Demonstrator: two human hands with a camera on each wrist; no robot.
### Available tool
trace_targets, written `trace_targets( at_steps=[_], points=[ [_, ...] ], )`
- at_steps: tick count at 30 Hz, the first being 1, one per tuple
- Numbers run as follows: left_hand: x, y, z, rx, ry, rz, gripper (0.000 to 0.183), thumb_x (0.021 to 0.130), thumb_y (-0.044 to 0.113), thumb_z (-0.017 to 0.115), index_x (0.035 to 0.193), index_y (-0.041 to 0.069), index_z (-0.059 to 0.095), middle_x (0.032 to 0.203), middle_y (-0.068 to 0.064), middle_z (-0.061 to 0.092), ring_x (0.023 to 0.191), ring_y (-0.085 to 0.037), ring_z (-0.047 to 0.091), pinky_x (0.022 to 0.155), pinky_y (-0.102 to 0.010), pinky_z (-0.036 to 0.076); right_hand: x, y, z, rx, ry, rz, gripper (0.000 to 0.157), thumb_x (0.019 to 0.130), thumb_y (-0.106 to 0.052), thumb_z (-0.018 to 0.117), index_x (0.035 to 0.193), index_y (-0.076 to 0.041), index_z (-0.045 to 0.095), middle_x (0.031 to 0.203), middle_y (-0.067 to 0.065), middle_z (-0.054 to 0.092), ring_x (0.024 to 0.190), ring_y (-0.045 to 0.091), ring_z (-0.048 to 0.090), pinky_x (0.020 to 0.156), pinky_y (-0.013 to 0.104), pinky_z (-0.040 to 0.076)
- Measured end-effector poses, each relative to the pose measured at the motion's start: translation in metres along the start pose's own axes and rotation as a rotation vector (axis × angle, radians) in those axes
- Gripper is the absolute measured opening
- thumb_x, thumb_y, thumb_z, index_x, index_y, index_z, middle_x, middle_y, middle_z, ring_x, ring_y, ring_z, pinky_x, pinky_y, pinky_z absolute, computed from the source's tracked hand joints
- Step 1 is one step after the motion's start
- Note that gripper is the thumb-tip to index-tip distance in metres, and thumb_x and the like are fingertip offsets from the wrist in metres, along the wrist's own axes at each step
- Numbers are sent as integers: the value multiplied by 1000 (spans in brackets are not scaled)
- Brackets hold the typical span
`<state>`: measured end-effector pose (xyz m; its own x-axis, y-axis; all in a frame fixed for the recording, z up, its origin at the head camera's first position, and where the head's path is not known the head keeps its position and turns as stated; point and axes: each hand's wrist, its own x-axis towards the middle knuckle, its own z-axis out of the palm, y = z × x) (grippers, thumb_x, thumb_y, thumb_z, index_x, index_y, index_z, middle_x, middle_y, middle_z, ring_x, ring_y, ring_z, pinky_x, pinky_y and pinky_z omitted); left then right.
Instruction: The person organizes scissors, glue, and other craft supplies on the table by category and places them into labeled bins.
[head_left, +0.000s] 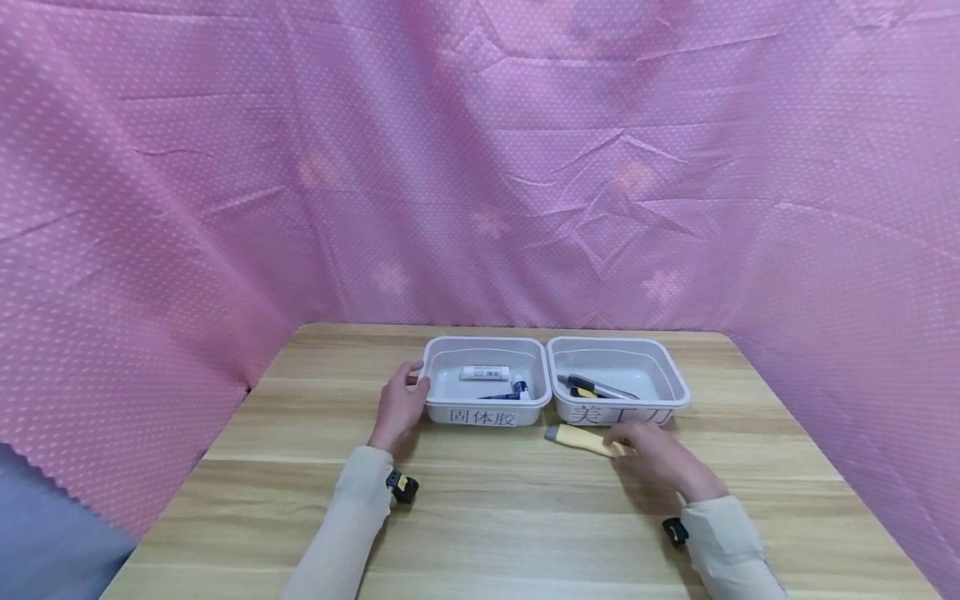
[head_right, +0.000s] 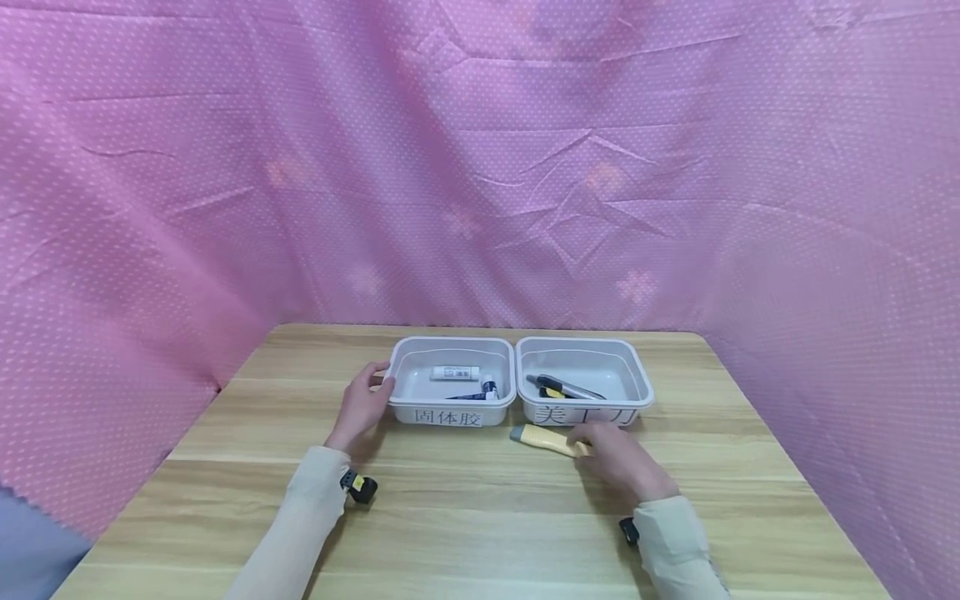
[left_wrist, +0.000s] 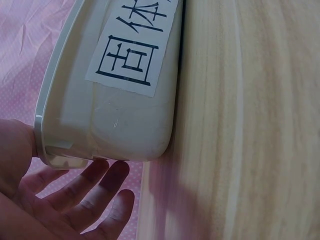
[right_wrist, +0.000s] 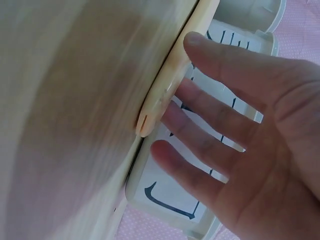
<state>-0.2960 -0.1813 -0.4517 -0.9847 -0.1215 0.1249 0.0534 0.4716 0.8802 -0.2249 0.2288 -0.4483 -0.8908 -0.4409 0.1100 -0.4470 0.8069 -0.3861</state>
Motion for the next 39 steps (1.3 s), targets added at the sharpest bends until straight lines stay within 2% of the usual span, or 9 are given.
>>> trace_targets(
  at_steps=[3,11,18,28,39],
  points=[
    [0,-1,-2,5,2,-2,44,104,22,54,145,7,53,134,-27,61,116,-39,64,96,-50,56,3,-1,2,18,-13,32,24,81,-4,82,103,-10,75,99,3,70,93,20,63,85,44,55],
    [0,-3,0,10,48,44,41,102,16,58,141,4,56,127,-30,64,113,-42,65,95,-54,55,6,0,5,-7,1,17,27,76,3,83,99,-10,75,98,3,72,93,22,66,86,46,57],
    [0,-3,-1,7,40,43,42,102,17,57,141,4,55,129,-30,63,113,-42,65,95,-54,56,5,-2,4,21,-16,37,28,76,5,82,98,-11,74,95,0,71,91,18,64,84,43,57],
    [1,-3,-1,5,14,21,42,103,21,55,143,6,54,133,-28,61,117,-41,63,96,-52,56,1,-7,1,-5,-48,-60,29,76,5,80,97,-13,71,95,-2,71,90,18,65,83,41,58],
    [2,-2,0,1,18,22,43,103,20,56,144,7,54,132,-28,62,116,-40,64,96,-51,56,-4,-20,-9,-28,16,-136,30,78,6,77,103,-10,72,99,1,72,92,22,67,84,45,59]
  ],
)
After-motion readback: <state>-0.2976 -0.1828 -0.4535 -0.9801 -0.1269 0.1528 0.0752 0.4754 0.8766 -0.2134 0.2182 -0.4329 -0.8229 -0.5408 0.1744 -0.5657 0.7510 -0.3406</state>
